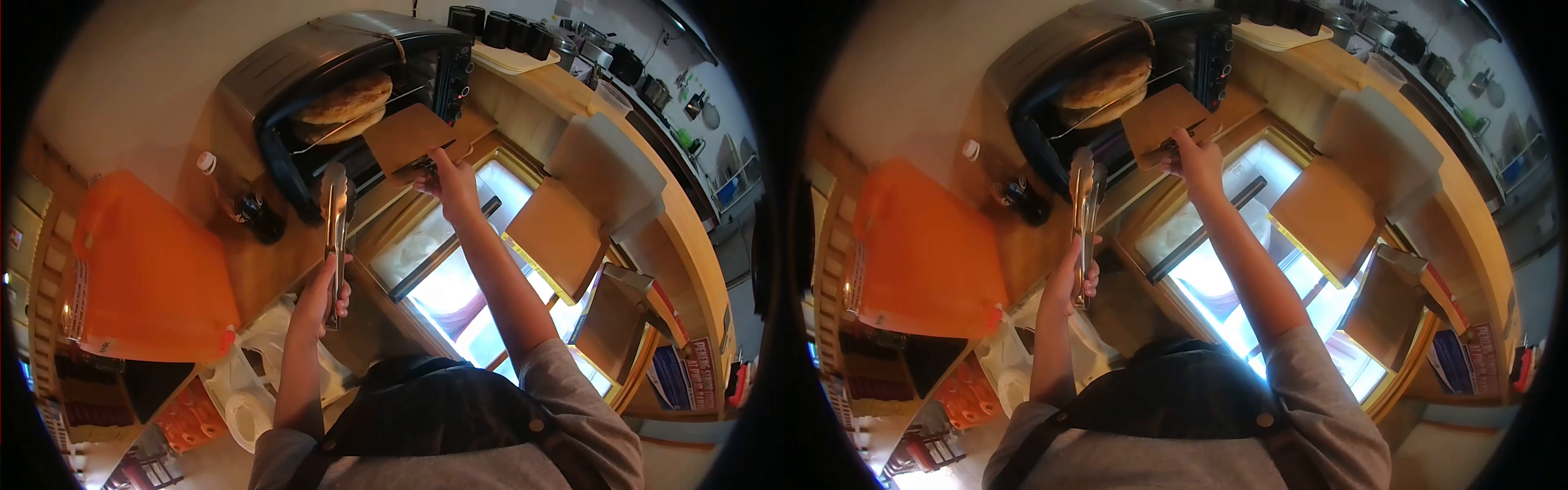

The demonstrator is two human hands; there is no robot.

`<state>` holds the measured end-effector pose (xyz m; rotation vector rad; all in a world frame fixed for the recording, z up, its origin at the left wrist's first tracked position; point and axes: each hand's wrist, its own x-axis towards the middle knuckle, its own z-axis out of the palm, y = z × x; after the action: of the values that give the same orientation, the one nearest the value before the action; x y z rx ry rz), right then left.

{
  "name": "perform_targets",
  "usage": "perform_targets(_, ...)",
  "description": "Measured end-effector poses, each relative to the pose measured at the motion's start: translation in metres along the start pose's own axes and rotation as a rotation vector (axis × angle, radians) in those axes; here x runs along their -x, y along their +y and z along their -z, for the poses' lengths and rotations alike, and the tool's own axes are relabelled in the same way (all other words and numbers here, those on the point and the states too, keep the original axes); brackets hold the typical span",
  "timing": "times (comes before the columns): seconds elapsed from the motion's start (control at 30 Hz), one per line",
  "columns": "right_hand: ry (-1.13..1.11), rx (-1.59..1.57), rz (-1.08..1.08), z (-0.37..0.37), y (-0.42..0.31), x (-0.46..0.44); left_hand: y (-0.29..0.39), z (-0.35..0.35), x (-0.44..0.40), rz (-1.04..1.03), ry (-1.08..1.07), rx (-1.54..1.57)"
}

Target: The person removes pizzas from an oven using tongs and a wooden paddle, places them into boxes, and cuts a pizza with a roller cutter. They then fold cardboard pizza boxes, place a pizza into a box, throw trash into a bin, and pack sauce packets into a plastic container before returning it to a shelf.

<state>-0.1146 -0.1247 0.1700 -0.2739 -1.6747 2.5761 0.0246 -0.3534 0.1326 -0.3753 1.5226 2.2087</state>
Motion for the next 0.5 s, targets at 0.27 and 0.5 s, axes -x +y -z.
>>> perform_targets(0.27,0.036,0.067,0.036,-0.009,0.011,0.004,-0.007,0.002,0.006,-0.009,-0.031,-0.019)
perform_targets(0.5,0.047,0.063,0.044,-0.015,0.008,0.000,-0.002,0.009,0.004,0.002,-0.042,0.032)
